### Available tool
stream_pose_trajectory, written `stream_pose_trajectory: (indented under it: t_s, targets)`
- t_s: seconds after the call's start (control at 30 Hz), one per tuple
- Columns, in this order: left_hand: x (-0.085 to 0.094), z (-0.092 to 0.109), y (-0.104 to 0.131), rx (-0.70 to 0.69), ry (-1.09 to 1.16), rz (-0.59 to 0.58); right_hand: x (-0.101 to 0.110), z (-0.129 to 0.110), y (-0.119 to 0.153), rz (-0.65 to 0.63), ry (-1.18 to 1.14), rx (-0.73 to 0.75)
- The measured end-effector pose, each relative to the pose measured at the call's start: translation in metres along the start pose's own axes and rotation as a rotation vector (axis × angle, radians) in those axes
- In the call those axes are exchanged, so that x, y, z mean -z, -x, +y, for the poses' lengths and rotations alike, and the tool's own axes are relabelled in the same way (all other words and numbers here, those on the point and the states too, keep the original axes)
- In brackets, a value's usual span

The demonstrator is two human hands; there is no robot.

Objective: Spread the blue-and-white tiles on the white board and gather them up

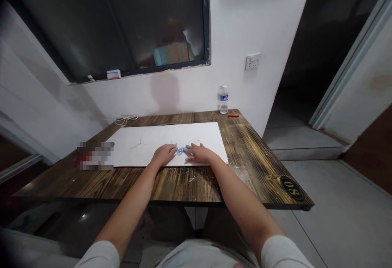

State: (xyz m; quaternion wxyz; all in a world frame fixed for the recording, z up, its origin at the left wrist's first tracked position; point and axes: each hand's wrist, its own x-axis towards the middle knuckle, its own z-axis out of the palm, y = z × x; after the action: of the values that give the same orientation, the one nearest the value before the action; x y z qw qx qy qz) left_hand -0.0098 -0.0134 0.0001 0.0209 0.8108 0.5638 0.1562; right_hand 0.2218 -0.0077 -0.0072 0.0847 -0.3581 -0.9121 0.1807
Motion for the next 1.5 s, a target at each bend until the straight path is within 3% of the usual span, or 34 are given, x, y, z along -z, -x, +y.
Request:
stream_pose_trajectory:
  t_s: [0.13,0.3,0.4,0.47,0.53,0.63,0.7,0.8,0.97,1.13,1.3,1.4,1.5]
  targets:
    - [-0.011,-0.003,-0.004,-0.075,0.027,-0.096,-0.009,-0.009,-0.009,-0.017,0.012,0.101]
    - [-0.008,-0.003,-0.004,-0.318,0.283,-0.193,-0.002,0.004,-0.003,0.206,0.156,-0.229]
    - [-0.003,-0.004,-0.002,-0.419,0.428,-0.225,0.001,0.009,-0.001,0.218,0.125,-0.201]
    - [-0.003,-0.007,-0.002,-0.392,0.461,-0.183,-0.001,0.006,-0.004,0.160,0.099,-0.058]
    - [-0.004,-0.013,-0.003,-0.274,0.413,-0.077,-0.003,0.001,-0.007,0.096,0.092,0.041]
    - [-0.008,-0.021,-0.007,-0.054,0.226,0.066,-0.004,-0.004,-0.008,0.034,0.064,0.061]
    - [-0.011,-0.023,-0.009,0.015,0.131,0.079,-0.004,-0.005,-0.007,-0.005,0.028,0.099]
    - [-0.014,-0.017,-0.012,-0.044,0.078,-0.042,-0.006,-0.007,-0.007,-0.005,0.038,0.118]
    - [-0.012,0.002,-0.008,-0.308,0.126,-0.299,-0.006,-0.002,-0.008,0.148,0.127,-0.123]
    - [-0.005,0.008,0.000,-0.470,0.266,-0.324,0.002,0.005,-0.021,0.165,0.062,-0.191]
    - [0.001,0.006,0.002,-0.463,0.355,-0.256,0.000,0.005,-0.056,0.085,0.087,-0.051]
    - [0.005,0.000,0.007,-0.364,0.265,-0.216,0.001,0.006,-0.070,0.070,0.113,-0.038]
    - [0.007,-0.011,0.014,-0.215,0.126,-0.204,0.009,0.008,-0.066,0.050,0.144,-0.037]
